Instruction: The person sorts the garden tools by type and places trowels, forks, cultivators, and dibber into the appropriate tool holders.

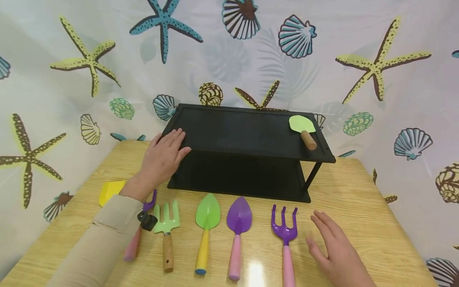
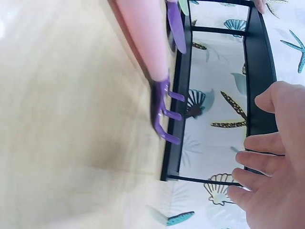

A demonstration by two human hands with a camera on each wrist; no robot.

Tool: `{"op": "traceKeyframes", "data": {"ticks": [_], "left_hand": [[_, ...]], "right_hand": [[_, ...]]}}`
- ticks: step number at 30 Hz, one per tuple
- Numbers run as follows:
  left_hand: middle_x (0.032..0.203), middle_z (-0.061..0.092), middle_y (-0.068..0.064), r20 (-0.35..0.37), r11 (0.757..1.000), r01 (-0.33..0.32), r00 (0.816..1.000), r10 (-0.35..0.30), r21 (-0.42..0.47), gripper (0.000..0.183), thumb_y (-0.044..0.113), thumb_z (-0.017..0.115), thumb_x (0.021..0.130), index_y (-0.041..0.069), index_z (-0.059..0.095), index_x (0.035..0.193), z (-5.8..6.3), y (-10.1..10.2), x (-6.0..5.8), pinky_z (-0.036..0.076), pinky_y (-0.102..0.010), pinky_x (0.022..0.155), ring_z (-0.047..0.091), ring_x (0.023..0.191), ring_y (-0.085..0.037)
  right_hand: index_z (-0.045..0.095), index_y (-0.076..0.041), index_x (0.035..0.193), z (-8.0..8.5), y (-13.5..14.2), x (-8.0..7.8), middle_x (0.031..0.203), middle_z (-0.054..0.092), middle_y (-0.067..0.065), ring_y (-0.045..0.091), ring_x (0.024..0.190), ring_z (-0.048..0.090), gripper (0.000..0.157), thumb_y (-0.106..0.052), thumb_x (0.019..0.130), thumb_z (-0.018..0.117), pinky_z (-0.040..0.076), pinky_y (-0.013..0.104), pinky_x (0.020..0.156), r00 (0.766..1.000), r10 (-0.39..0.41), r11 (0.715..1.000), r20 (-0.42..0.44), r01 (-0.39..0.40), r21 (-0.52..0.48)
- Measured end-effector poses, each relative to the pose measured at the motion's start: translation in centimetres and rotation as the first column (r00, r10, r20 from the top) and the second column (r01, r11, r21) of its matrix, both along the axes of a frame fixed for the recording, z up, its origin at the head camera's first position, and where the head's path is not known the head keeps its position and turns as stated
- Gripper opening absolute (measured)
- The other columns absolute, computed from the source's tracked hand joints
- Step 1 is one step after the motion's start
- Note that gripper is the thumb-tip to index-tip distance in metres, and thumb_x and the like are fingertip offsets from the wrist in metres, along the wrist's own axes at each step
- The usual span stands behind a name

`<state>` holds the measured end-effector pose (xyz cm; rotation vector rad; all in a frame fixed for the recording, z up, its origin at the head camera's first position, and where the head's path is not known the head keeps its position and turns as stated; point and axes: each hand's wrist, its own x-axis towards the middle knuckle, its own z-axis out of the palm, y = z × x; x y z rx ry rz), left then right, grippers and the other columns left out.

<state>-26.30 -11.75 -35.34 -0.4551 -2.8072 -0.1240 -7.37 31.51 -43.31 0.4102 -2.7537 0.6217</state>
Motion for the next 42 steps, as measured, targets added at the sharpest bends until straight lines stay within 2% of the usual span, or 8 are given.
{"op": "traceKeyframes", "data": {"ticks": [4, 11, 18, 24, 28, 31, 38, 42], "left_hand": [[0.163, 0.030, -0.007, -0.005, 1.000, 0.001, 1.000, -0.001, 0.007, 0.066, 0.052, 0.030, 0.105, 0.010, 0.030, 0.156, 0.0, -0.1, 0.1, 0.014, -0.050, 0.126, 0.025, 0.153, -0.024], [0.163, 0.030, -0.008, -0.016, 1.000, 0.000, 1.000, 0.000, 0.006, 0.066, 0.052, 0.031, 0.105, 0.009, 0.030, 0.156, 0.0, -0.1, 0.2, 0.015, -0.050, 0.126, 0.026, 0.152, -0.024], [0.162, 0.032, -0.008, -0.029, 1.000, 0.005, 1.000, -0.004, 0.013, 0.066, 0.051, 0.032, 0.105, 0.009, 0.032, 0.155, 0.1, 0.0, 0.2, 0.015, -0.050, 0.126, 0.027, 0.152, -0.025], [0.162, 0.032, -0.008, -0.032, 1.000, 0.006, 0.999, -0.006, 0.009, 0.065, 0.051, 0.032, 0.105, 0.009, 0.032, 0.155, 0.2, 0.0, 0.3, 0.015, -0.050, 0.125, 0.027, 0.152, -0.024], [0.162, 0.032, -0.008, -0.032, 1.000, 0.004, 0.999, -0.003, 0.009, 0.065, 0.051, 0.032, 0.106, 0.009, 0.031, 0.156, 0.2, 0.1, 0.3, 0.015, -0.050, 0.126, 0.027, 0.152, -0.024], [0.162, 0.032, -0.008, -0.030, 1.000, 0.003, 1.000, -0.003, 0.008, 0.065, 0.051, 0.031, 0.106, 0.009, 0.031, 0.156, 0.2, 0.1, 0.3, 0.015, -0.050, 0.126, 0.027, 0.152, -0.024], [0.162, 0.033, -0.009, -0.035, 1.000, 0.010, 0.999, -0.009, 0.011, 0.064, 0.049, 0.032, 0.106, 0.008, 0.032, 0.155, 0.2, 0.1, 0.3, 0.015, -0.050, 0.125, 0.028, 0.151, -0.024], [0.162, 0.033, -0.009, -0.036, 1.000, 0.011, 0.999, -0.011, 0.011, 0.064, 0.049, 0.032, 0.106, 0.008, 0.032, 0.155, 0.2, 0.1, 0.4, 0.015, -0.050, 0.125, 0.028, 0.151, -0.024]], "right_hand": [[0.053, 0.003, 0.136, -1.0, -0.5, 0.5, 0.142, 0.049, 0.023, 0.034, 0.129, 0.046, 0.052, -0.013, 0.090, 0.070, 0.003, -0.008, 0.098, 1.000, -0.002, 1.000, -0.028, 0.002, 0.003], [0.059, 0.005, 0.127, -3.0, -1.4, 1.3, 0.132, 0.059, 0.020, -0.027, 0.132, 0.011, 0.052, -0.006, 0.080, 0.076, 0.011, -0.008, 0.101, 0.990, 0.046, 0.999, -0.131, -0.049, -0.016], [0.059, 0.002, 0.128, -4.3, -2.3, 2.0, 0.132, 0.059, 0.015, -0.022, 0.134, 0.018, 0.058, -0.006, 0.073, 0.079, 0.011, -0.007, 0.101, 0.991, 0.072, 0.997, -0.117, -0.074, -0.013], [0.061, -0.001, 0.130, -4.8, -3.4, 2.6, 0.137, 0.058, 0.011, 0.021, 0.121, 0.053, 0.055, -0.021, 0.081, 0.078, 0.010, -0.006, 0.100, 0.999, 0.026, 0.999, -0.018, -0.026, 0.020], [0.062, -0.004, 0.131, -5.2, -4.4, 3.0, 0.140, 0.058, 0.008, 0.030, 0.121, 0.057, 0.060, -0.033, 0.081, 0.078, 0.042, 0.014, 0.103, 0.998, -0.028, 0.996, 0.055, 0.023, 0.085], [0.063, -0.004, 0.130, -5.7, -4.9, 3.3, 0.139, 0.058, 0.008, 0.026, 0.120, 0.058, 0.071, -0.039, 0.072, 0.085, 0.054, 0.027, 0.092, 1.000, -0.026, 0.991, 0.004, 0.025, 0.135], [0.057, 0.014, 0.127, -7.1, -4.9, 3.0, 0.139, 0.050, 0.027, -0.005, 0.149, 0.012, 0.092, -0.045, 0.064, 0.089, 0.007, -0.002, 0.110, 0.962, 0.173, 0.982, -0.210, -0.152, 0.114], [0.055, 0.018, 0.126, -7.7, -5.0, 3.0, 0.139, 0.048, 0.033, -0.003, 0.150, 0.008, 0.090, -0.052, 0.075, 0.080, 0.009, 0.003, 0.115, 0.936, 0.235, 0.970, -0.260, -0.211, 0.118]]}}
